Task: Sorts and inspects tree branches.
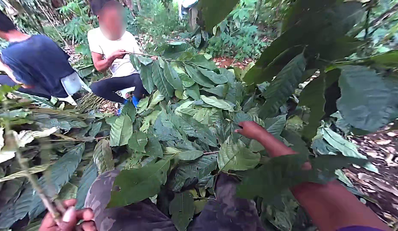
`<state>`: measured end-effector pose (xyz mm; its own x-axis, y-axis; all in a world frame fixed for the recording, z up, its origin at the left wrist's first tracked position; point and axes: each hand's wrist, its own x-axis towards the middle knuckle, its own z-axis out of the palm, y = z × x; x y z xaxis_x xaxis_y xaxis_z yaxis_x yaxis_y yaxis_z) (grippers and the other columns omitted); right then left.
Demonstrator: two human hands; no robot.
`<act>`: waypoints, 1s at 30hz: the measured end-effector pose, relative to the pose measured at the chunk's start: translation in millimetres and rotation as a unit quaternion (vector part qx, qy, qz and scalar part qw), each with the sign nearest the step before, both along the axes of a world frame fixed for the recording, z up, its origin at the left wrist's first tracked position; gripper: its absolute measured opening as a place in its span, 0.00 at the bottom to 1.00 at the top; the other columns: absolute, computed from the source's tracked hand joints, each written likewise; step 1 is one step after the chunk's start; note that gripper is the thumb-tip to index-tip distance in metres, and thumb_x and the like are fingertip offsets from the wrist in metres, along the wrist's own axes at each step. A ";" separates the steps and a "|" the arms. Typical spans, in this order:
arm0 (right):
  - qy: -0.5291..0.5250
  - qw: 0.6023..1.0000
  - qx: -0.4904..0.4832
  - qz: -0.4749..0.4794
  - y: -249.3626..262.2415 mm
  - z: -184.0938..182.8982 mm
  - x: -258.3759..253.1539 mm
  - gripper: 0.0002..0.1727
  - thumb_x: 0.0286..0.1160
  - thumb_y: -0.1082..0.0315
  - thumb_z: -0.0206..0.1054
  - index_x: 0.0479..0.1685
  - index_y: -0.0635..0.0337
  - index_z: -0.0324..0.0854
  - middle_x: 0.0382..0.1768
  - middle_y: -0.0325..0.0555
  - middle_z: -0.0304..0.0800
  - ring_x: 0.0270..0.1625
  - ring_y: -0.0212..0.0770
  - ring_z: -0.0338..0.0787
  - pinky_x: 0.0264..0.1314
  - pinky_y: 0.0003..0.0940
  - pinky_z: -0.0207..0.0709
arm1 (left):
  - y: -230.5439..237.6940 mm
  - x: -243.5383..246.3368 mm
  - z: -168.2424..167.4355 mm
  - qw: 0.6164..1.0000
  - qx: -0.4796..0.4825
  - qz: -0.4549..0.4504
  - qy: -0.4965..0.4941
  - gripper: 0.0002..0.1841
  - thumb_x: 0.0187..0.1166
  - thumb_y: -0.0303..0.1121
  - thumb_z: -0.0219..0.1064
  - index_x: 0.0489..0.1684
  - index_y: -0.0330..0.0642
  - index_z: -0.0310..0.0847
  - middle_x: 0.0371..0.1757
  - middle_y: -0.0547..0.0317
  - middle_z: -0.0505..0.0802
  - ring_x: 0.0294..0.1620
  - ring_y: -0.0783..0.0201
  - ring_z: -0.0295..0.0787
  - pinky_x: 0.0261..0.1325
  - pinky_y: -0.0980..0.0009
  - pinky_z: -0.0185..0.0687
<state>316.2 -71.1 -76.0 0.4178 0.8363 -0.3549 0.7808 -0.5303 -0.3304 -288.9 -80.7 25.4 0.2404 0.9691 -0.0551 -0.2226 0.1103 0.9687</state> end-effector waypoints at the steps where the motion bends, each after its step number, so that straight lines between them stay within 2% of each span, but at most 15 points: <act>1: 0.077 0.995 0.056 -0.003 6.0 1.5 -0.6 0.22 0.85 0.56 0.66 0.65 0.64 0.83 0.48 0.63 0.90 0.47 0.58 0.90 0.54 0.60 0.82 | 5.0 -0.1 0.1 0.999 0.007 0.027 -0.016 0.09 0.96 0.36 0.42 0.62 0.56 0.66 0.31 0.62 0.96 0.21 0.68 0.92 0.23 0.74 0.90; 3: 0.247 0.955 0.158 -0.032 21.7 -7.6 -22.8 0.20 0.86 0.60 0.64 0.70 0.60 0.79 0.40 0.50 0.87 0.30 0.38 0.81 0.35 0.38 0.79 | 15.9 3.0 -3.0 0.994 0.037 0.092 -0.043 0.11 0.96 0.37 0.38 0.61 0.55 0.65 0.21 0.67 0.88 0.13 0.73 0.82 0.15 0.79 0.79; 4: 0.271 0.947 0.166 -0.037 31.2 -19.8 -39.0 0.19 0.85 0.61 0.64 0.69 0.58 0.80 0.41 0.50 0.88 0.31 0.39 0.83 0.35 0.38 0.80 | 21.5 6.5 -3.5 0.989 0.063 0.121 -0.055 0.11 0.96 0.36 0.36 0.60 0.53 0.64 0.18 0.68 0.84 0.10 0.74 0.78 0.12 0.80 0.75; 6: 0.183 0.980 0.075 0.015 47.3 -58.6 -72.0 0.20 0.85 0.62 0.63 0.70 0.62 0.81 0.55 0.61 0.90 0.53 0.56 0.91 0.59 0.57 0.83 | 28.1 17.4 -0.2 0.974 0.128 0.181 -0.047 0.11 0.96 0.33 0.34 0.60 0.50 0.62 0.15 0.70 0.81 0.08 0.74 0.75 0.10 0.80 0.74; 7: 0.116 0.992 0.013 0.043 48.9 -85.8 -89.0 0.21 0.85 0.61 0.61 0.71 0.62 0.81 0.62 0.65 0.88 0.65 0.63 0.87 0.69 0.66 0.77 | 28.0 22.8 2.4 0.965 0.161 0.204 -0.031 0.10 0.95 0.31 0.34 0.59 0.49 0.61 0.15 0.71 0.80 0.08 0.74 0.75 0.10 0.81 0.74; 8: 0.058 0.997 -0.017 0.056 41.6 -116.6 -106.1 0.21 0.85 0.61 0.60 0.68 0.63 0.82 0.63 0.69 0.86 0.69 0.68 0.84 0.71 0.71 0.73 | 25.1 27.5 4.1 0.958 0.191 0.216 -0.012 0.10 0.94 0.30 0.34 0.59 0.49 0.60 0.16 0.72 0.81 0.09 0.74 0.76 0.11 0.81 0.75; 10: -0.037 0.998 0.045 0.035 16.4 -180.3 -131.6 0.18 0.80 0.61 0.62 0.53 0.67 0.89 0.53 0.71 0.90 0.59 0.72 0.88 0.59 0.76 0.76 | 14.4 33.8 1.1 0.950 0.228 0.212 0.018 0.09 0.93 0.29 0.38 0.57 0.48 0.62 0.20 0.73 0.85 0.14 0.74 0.82 0.17 0.80 0.81; 12: 0.021 0.982 -0.176 0.061 20.3 -142.1 -141.3 0.23 0.88 0.61 0.55 0.72 0.66 0.78 0.74 0.67 0.79 0.77 0.67 0.78 0.74 0.69 0.69 | 1.0 39.5 -13.3 0.958 0.217 0.184 0.039 0.07 0.94 0.31 0.45 0.56 0.52 0.68 0.27 0.74 0.92 0.22 0.73 0.89 0.25 0.78 0.88; 14: -0.003 0.969 -0.226 0.101 36.9 -122.6 -144.8 0.21 0.83 0.61 0.62 0.64 0.68 0.83 0.71 0.67 0.82 0.74 0.69 0.81 0.69 0.72 0.73 | -12.1 47.6 -37.2 0.972 0.178 0.145 0.053 0.09 0.93 0.31 0.49 0.53 0.56 0.74 0.29 0.75 0.94 0.27 0.72 0.93 0.34 0.73 0.92; 17: -0.040 0.979 -0.153 0.131 58.5 -84.6 -130.3 0.21 0.85 0.57 0.59 0.59 0.67 0.85 0.64 0.69 0.85 0.68 0.71 0.84 0.64 0.75 0.74 | -16.2 62.7 -55.5 0.979 0.166 0.117 0.032 0.09 0.94 0.30 0.47 0.54 0.54 0.74 0.28 0.71 0.95 0.27 0.68 0.95 0.35 0.70 0.95; 20: 0.014 1.000 0.002 -0.003 82.1 -24.5 -91.9 0.23 0.88 0.52 0.55 0.61 0.59 0.86 0.61 0.66 0.88 0.68 0.68 0.85 0.67 0.73 0.73 | 2.2 70.4 -44.1 0.973 0.190 0.130 -0.002 0.08 0.93 0.33 0.48 0.56 0.55 0.73 0.27 0.74 0.90 0.22 0.74 0.86 0.27 0.77 0.87; 22: 0.078 0.987 0.119 -0.072 93.7 1.2 -66.7 0.21 0.86 0.53 0.60 0.56 0.61 0.88 0.53 0.67 0.90 0.59 0.69 0.89 0.60 0.74 0.76 | 13.3 73.9 -31.3 0.966 0.223 0.127 -0.018 0.08 0.91 0.34 0.55 0.54 0.57 0.79 0.27 0.74 0.88 0.21 0.76 0.81 0.26 0.80 0.81; 23: 0.116 0.976 0.160 -0.088 96.6 10.0 -58.6 0.20 0.86 0.54 0.62 0.56 0.63 0.87 0.48 0.66 0.90 0.50 0.66 0.90 0.53 0.70 0.79 | 16.0 78.2 -24.1 0.964 0.235 0.119 -0.026 0.07 0.89 0.33 0.59 0.52 0.57 0.83 0.26 0.74 0.88 0.21 0.77 0.80 0.26 0.80 0.80; 26: 0.282 0.937 0.183 -0.093 88.8 33.5 -59.3 0.17 0.85 0.60 0.65 0.63 0.62 0.80 0.33 0.47 0.82 0.22 0.36 0.77 0.26 0.34 0.77 | 13.1 101.8 -13.5 0.979 0.198 0.033 -0.035 0.06 0.86 0.39 0.65 0.46 0.60 0.90 0.24 0.75 0.87 0.20 0.79 0.79 0.27 0.81 0.79; 30: 0.382 0.900 0.192 -0.089 67.3 58.0 -109.1 0.14 0.82 0.68 0.67 0.62 0.64 0.81 0.34 0.43 0.84 0.21 0.29 0.75 0.25 0.25 0.73 | 10.3 157.7 -30.7 0.993 0.086 -0.065 0.044 0.15 0.90 0.35 0.56 0.56 0.39 0.88 0.23 0.65 0.90 0.20 0.71 0.86 0.28 0.72 0.87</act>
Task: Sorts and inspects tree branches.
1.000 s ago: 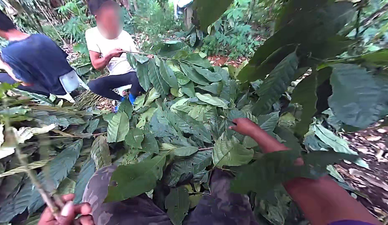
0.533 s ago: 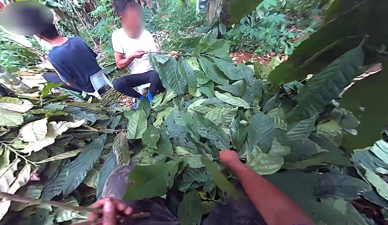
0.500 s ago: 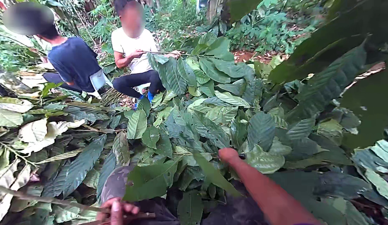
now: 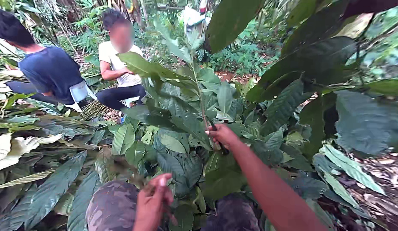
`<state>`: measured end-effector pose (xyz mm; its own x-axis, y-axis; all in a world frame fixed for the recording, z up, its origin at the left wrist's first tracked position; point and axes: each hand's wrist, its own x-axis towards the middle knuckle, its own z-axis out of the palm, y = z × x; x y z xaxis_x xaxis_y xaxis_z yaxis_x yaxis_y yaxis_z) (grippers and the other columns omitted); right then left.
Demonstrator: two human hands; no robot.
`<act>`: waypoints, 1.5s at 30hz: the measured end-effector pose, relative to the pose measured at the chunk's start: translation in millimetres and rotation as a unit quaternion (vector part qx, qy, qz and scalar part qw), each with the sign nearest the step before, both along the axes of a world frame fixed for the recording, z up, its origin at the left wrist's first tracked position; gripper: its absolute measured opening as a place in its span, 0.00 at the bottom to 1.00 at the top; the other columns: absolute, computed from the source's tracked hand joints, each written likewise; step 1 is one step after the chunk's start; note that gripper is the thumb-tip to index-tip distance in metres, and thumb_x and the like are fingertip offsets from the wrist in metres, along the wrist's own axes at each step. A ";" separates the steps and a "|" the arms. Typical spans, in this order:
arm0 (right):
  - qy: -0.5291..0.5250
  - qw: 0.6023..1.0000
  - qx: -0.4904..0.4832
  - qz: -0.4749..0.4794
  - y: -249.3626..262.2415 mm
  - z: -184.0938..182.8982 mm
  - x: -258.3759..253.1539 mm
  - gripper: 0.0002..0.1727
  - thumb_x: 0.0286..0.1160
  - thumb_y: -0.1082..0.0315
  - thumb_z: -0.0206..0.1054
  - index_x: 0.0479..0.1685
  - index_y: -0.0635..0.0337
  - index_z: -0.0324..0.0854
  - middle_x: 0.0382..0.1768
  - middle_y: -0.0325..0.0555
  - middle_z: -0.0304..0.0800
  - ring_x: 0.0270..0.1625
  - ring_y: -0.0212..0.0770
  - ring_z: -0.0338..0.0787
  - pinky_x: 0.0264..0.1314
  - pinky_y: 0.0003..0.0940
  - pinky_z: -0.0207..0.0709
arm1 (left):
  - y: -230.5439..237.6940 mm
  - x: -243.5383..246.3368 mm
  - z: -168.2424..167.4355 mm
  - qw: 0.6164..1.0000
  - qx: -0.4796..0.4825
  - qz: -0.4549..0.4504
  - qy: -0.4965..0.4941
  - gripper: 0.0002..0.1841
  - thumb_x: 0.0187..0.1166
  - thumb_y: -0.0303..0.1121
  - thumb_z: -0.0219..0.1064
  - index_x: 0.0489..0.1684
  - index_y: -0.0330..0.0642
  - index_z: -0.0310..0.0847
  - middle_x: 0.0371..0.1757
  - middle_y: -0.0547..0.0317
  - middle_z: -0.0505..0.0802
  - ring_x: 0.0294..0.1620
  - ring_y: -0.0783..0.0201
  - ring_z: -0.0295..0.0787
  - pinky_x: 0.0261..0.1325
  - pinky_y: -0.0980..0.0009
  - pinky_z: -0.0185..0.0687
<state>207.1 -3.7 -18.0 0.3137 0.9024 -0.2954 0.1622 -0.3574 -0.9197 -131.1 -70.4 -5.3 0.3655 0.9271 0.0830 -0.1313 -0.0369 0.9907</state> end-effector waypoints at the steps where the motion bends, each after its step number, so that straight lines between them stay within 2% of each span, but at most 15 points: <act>1: 0.030 0.999 0.021 -0.017 -4.4 2.3 -15.5 0.13 0.82 0.69 0.67 0.59 0.65 0.81 0.35 0.43 0.86 0.20 0.28 0.75 0.23 0.23 0.72 | 4.5 13.3 -6.4 0.999 -0.028 -0.025 0.039 0.16 0.91 0.33 0.54 0.61 0.34 0.84 0.29 0.58 0.93 0.28 0.65 0.92 0.34 0.67 0.92; 3: 0.124 0.988 0.064 -0.062 -12.4 3.6 -45.4 0.12 0.82 0.71 0.65 0.59 0.67 0.80 0.34 0.43 0.86 0.20 0.29 0.76 0.22 0.23 0.73 | 13.6 36.3 -19.9 0.989 -0.096 -0.059 0.098 0.18 0.92 0.33 0.53 0.69 0.32 0.80 0.50 0.50 0.95 0.49 0.57 0.96 0.49 0.59 0.95; 5: 0.218 0.965 0.105 -0.101 -18.9 2.3 -72.1 0.15 0.82 0.73 0.65 0.63 0.68 0.78 0.31 0.43 0.83 0.20 0.30 0.76 0.22 0.24 0.74 | 17.3 50.3 -31.1 0.977 -0.151 -0.089 0.121 0.20 0.93 0.35 0.53 0.75 0.35 0.76 0.62 0.49 0.91 0.58 0.56 0.93 0.55 0.56 0.93; 10: 0.330 0.912 0.187 -0.159 -17.4 -20.8 -105.4 0.13 0.80 0.81 0.60 0.61 0.68 0.74 0.26 0.42 0.82 0.16 0.29 0.74 0.17 0.23 0.73 | 9.9 54.4 -29.6 0.965 -0.215 -0.148 0.039 0.19 0.95 0.37 0.48 0.73 0.36 0.76 0.45 0.52 0.95 0.31 0.65 0.91 0.30 0.72 0.85; 15: 0.398 0.873 0.239 -0.151 -25.0 -39.9 -112.1 0.12 0.80 0.81 0.58 0.59 0.66 0.74 0.27 0.43 0.84 0.16 0.29 0.76 0.18 0.23 0.74 | 10.1 58.7 -28.9 0.955 -0.273 -0.112 -0.029 0.18 0.95 0.37 0.49 0.64 0.33 0.79 0.41 0.50 0.94 0.17 0.73 0.78 0.19 0.80 0.73; 17: 0.351 0.900 0.216 -0.143 -33.5 -43.7 -108.4 0.17 0.79 0.82 0.57 0.65 0.66 0.70 0.33 0.45 0.85 0.17 0.28 0.75 0.17 0.23 0.73 | 11.1 61.2 -28.3 0.948 -0.296 -0.109 -0.036 0.15 0.94 0.35 0.51 0.57 0.33 0.80 0.36 0.52 0.93 0.15 0.74 0.75 0.17 0.81 0.71; 19: 0.181 0.969 0.132 -0.109 -49.5 -46.8 -94.7 0.26 0.82 0.73 0.63 0.78 0.64 0.65 0.36 0.48 0.83 0.20 0.33 0.76 0.21 0.27 0.74 | 13.9 61.1 -27.8 0.950 -0.293 -0.097 -0.043 0.13 0.93 0.32 0.53 0.52 0.33 0.81 0.29 0.56 0.89 0.13 0.75 0.73 0.15 0.82 0.69; 21: -0.013 0.998 0.037 -0.040 -72.7 -53.6 -76.1 0.33 0.87 0.59 0.62 0.86 0.64 0.60 0.52 0.58 0.86 0.38 0.45 0.86 0.44 0.42 0.82 | 17.8 58.2 -24.6 0.957 -0.280 -0.067 -0.045 0.11 0.91 0.30 0.55 0.48 0.32 0.82 0.26 0.57 0.87 0.12 0.75 0.72 0.14 0.82 0.68; 24: -0.185 0.979 0.072 0.044 -110.0 -52.2 -74.9 0.29 0.89 0.57 0.50 0.79 0.72 0.68 0.63 0.67 0.86 0.61 0.58 0.89 0.69 0.55 0.79 | 21.7 55.2 -20.8 0.963 -0.263 -0.039 -0.044 0.08 0.89 0.27 0.59 0.46 0.31 0.82 0.24 0.56 0.87 0.11 0.74 0.71 0.13 0.81 0.68; 28: -0.352 0.910 0.115 0.188 -125.1 -22.5 -100.5 0.26 0.91 0.56 0.50 0.70 0.65 0.81 0.62 0.63 0.89 0.68 0.63 0.87 0.72 0.61 0.77 | 9.3 57.8 -20.5 0.969 -0.244 -0.044 -0.004 0.07 0.87 0.25 0.60 0.44 0.31 0.82 0.24 0.56 0.88 0.11 0.74 0.71 0.13 0.81 0.67; 33: -0.368 0.902 0.013 0.228 -90.0 -35.5 -83.0 0.30 0.94 0.50 0.44 0.69 0.67 0.81 0.57 0.69 0.89 0.65 0.66 0.88 0.70 0.63 0.76 | -3.0 48.3 -21.9 0.972 -0.227 -0.048 0.024 0.07 0.88 0.25 0.59 0.45 0.31 0.83 0.24 0.56 0.88 0.10 0.74 0.69 0.12 0.81 0.65; 35: -0.389 0.905 0.137 0.105 -81.9 -95.4 -56.9 0.29 0.90 0.50 0.52 0.52 0.69 0.88 0.43 0.62 0.92 0.48 0.55 0.93 0.55 0.47 0.86 | -8.5 41.1 -21.4 0.970 -0.238 -0.041 0.024 0.07 0.87 0.24 0.59 0.45 0.30 0.83 0.23 0.55 0.88 0.09 0.74 0.69 0.11 0.81 0.64; 38: -0.309 0.946 -0.005 0.098 -86.5 -42.4 -67.1 0.21 0.86 0.64 0.58 0.69 0.69 0.79 0.64 0.66 0.85 0.71 0.60 0.84 0.78 0.56 0.72 | -9.5 32.9 -19.3 0.971 -0.236 -0.039 0.026 0.08 0.87 0.24 0.59 0.44 0.30 0.83 0.23 0.55 0.88 0.09 0.75 0.69 0.11 0.81 0.65; 41: -0.247 0.965 0.048 0.073 -85.0 -53.9 -74.6 0.25 0.85 0.61 0.59 0.78 0.61 0.74 0.67 0.57 0.86 0.72 0.52 0.85 0.79 0.53 0.74 | -7.4 30.2 -23.0 0.969 -0.243 -0.033 0.028 0.08 0.87 0.25 0.60 0.43 0.30 0.84 0.23 0.54 0.89 0.09 0.74 0.69 0.11 0.81 0.65; 45: -0.242 0.966 0.006 0.091 -73.9 -54.0 -80.0 0.27 0.93 0.58 0.48 0.89 0.53 0.62 0.68 0.59 0.86 0.70 0.57 0.86 0.77 0.59 0.74 | -6.6 29.1 -26.1 0.973 -0.227 -0.028 0.040 0.07 0.86 0.24 0.60 0.41 0.30 0.84 0.22 0.54 0.89 0.08 0.75 0.69 0.10 0.81 0.64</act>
